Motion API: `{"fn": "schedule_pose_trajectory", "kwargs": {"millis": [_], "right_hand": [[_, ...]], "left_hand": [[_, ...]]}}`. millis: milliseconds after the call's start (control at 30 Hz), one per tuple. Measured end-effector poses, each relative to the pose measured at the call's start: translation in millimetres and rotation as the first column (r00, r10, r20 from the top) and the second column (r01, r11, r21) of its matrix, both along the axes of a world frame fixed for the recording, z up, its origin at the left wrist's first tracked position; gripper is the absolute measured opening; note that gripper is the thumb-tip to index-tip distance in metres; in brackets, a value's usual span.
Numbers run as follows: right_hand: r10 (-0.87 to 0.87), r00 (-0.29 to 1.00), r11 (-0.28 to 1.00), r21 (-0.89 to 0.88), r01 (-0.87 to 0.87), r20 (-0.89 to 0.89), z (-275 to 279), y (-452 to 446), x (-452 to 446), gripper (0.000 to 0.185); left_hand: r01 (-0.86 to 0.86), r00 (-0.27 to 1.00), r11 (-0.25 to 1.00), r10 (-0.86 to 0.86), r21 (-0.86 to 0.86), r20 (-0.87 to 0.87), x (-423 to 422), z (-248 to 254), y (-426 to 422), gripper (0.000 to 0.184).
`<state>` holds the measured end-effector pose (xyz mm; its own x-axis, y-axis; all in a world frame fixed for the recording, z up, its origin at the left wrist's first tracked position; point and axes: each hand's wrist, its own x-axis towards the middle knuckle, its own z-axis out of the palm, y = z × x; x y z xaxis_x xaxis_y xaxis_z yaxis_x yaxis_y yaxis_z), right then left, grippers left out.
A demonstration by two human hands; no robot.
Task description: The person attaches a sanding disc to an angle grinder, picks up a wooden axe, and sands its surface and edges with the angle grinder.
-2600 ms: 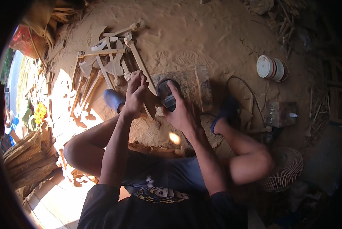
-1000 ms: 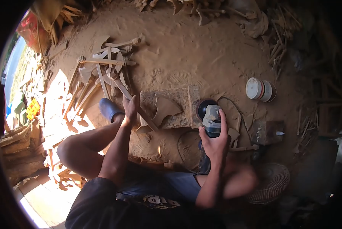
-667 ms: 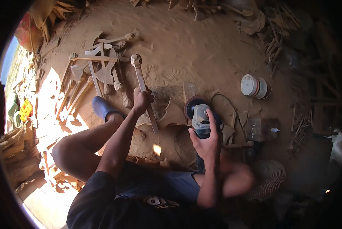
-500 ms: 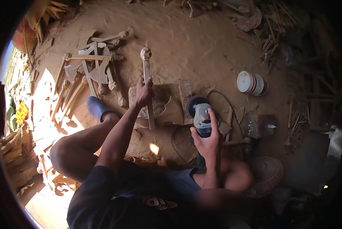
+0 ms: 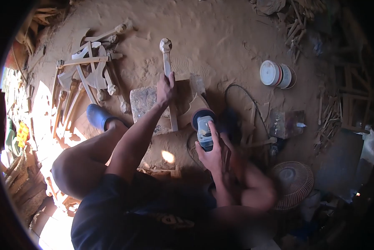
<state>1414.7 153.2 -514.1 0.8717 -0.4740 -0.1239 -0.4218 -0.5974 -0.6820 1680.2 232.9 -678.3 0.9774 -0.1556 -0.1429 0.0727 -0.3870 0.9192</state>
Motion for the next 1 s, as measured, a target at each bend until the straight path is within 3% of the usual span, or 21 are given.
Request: {"fn": "schedule_pose_trajectory", "kwargs": {"millis": [67,167,300,400,600,700,1000], "right_hand": [[0.029,0.993,0.997,-0.066,-0.036,-0.114,-0.3,9.0,6.0,0.082],[0.081,0.996,0.991,-0.107,-0.083,-0.02,-22.9,18.1,7.6,0.088],[0.073,0.992,0.996,-0.039,-0.077,-0.108,-27.6,29.3,9.4,0.089],[0.095,0.995,0.995,-0.034,-0.095,-0.005,-32.4,31.3,9.8,0.089],[0.093,0.993,0.996,-0.001,-0.093,-0.069,-28.6,33.3,10.8,0.088],[0.099,0.995,0.995,-0.016,-0.099,0.01,-33.8,32.9,11.3,0.088],[0.042,0.995,0.996,-0.079,-0.049,-0.088,-32.7,31.8,10.5,0.089]], "left_hand": [[0.014,0.999,1.0,-0.013,-0.016,0.048,3.2,-1.8,2.1,0.04],[0.012,0.998,0.999,-0.01,-0.04,0.059,3.4,-6.9,3.3,0.041],[0.021,0.999,1.0,-0.02,-0.018,0.05,1.1,-2.0,4.4,0.042],[0.011,0.997,1.0,-0.011,0.004,0.074,3.1,-4.1,3.5,0.042],[-0.014,1.0,1.0,0.014,-0.002,0.015,2.3,-2.9,1.7,0.045],[-0.01,0.999,1.0,0.009,0.02,0.042,2.2,-1.6,2.0,0.043],[0.01,0.999,1.0,-0.01,-0.02,0.037,2.7,-1.5,2.9,0.041]]}}
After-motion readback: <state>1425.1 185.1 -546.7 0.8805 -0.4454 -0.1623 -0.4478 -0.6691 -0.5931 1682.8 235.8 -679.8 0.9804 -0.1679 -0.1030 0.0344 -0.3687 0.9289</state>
